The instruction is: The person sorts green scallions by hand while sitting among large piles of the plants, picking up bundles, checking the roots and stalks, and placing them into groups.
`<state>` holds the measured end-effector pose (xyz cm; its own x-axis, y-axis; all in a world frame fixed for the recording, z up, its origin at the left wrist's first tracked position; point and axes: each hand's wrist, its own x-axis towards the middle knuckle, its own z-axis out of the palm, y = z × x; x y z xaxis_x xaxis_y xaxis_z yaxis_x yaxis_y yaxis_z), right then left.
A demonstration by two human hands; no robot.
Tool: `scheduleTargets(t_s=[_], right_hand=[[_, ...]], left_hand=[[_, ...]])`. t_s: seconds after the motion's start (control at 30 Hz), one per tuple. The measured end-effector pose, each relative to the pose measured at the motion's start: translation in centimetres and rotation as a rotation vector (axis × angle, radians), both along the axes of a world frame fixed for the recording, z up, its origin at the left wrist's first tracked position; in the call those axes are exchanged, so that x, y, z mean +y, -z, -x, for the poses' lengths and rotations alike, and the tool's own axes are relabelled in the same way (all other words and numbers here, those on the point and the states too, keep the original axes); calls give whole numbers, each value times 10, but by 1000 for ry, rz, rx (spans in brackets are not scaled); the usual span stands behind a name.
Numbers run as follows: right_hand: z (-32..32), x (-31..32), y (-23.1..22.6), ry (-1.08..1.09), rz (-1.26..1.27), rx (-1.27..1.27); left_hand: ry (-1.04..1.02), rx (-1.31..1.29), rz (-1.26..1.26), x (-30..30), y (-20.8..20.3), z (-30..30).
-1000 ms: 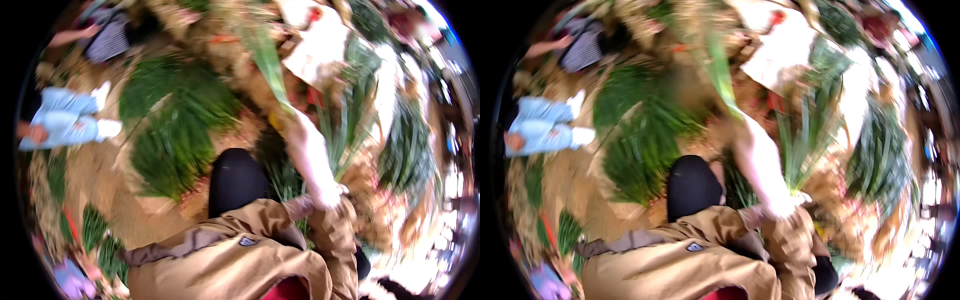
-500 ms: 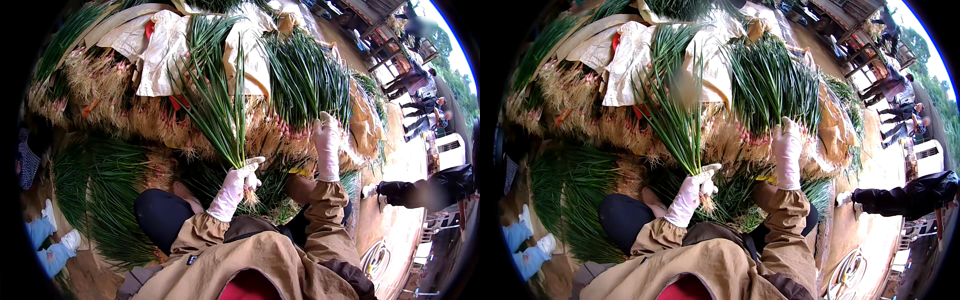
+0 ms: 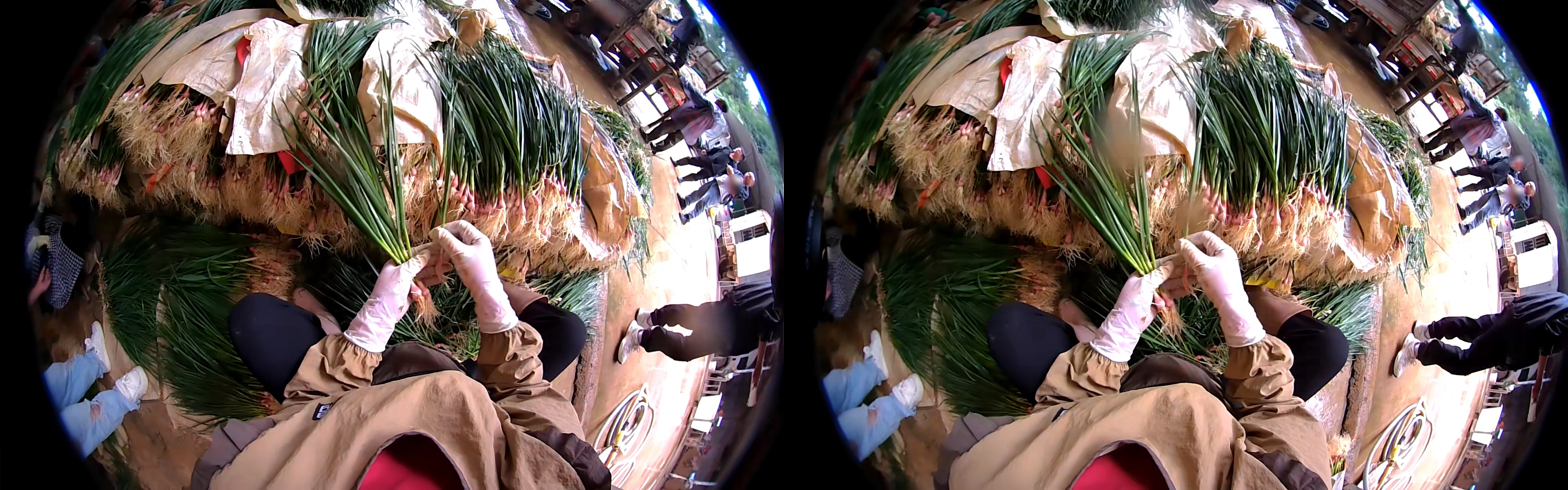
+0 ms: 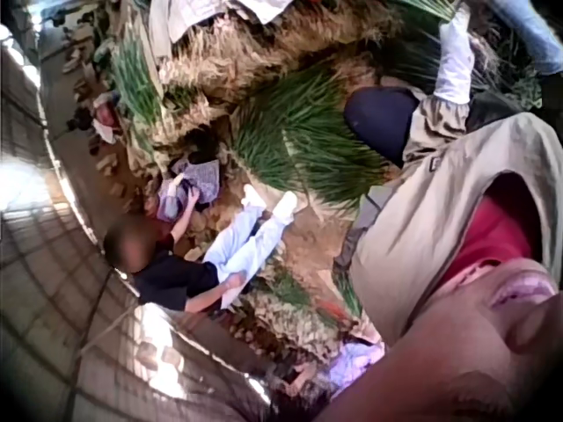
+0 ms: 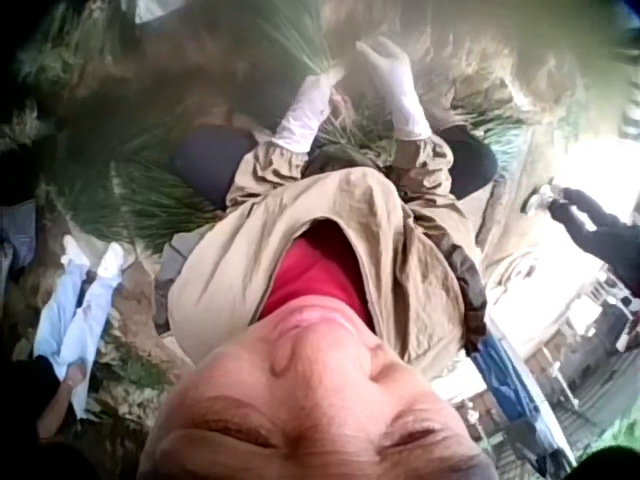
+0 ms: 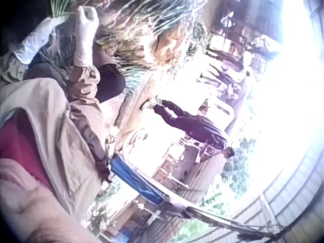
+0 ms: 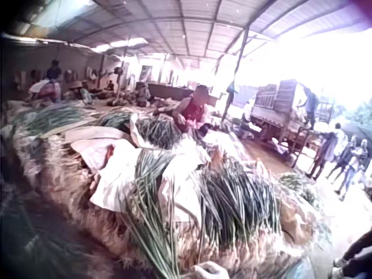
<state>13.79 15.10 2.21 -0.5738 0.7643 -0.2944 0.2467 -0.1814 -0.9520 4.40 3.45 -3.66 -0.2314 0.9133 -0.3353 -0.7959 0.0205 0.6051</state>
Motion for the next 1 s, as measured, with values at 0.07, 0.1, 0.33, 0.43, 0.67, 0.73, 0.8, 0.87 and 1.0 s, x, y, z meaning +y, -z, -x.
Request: scheduleTargets(t_s=[0.07, 0.1, 0.33, 0.43, 0.67, 0.73, 0.8, 0.87, 1.0], right_hand=[[9, -14, 24, 8, -237, 83], [8, -16, 27, 26, -8, 53], [9, -4, 27, -116, 551, 514], [15, 3, 36, 67, -281, 139], [-3, 14, -32, -816, -650, -821], [6, 19, -52, -277, -892, -634], [11, 42, -75, 100, -901, -738], [-25, 119, -34, -91, -963, -1105], [-30, 136, -28, 41, -959, -997]], left_hand=[[-71, 58, 105, 0, 6, -7], [-46, 36, 80, 0, 8, -7], [106, -429, -240, -12, -10, 0], [20, -342, -200, -6, -3, -3], [-66, -223, -249, -16, -19, 23], [-86, -262, -219, -23, -8, 27], [-39, -296, -204, -16, -1, 15], [15, -326, -291, -1, -5, 1], [34, -370, -296, 0, 4, -3]])
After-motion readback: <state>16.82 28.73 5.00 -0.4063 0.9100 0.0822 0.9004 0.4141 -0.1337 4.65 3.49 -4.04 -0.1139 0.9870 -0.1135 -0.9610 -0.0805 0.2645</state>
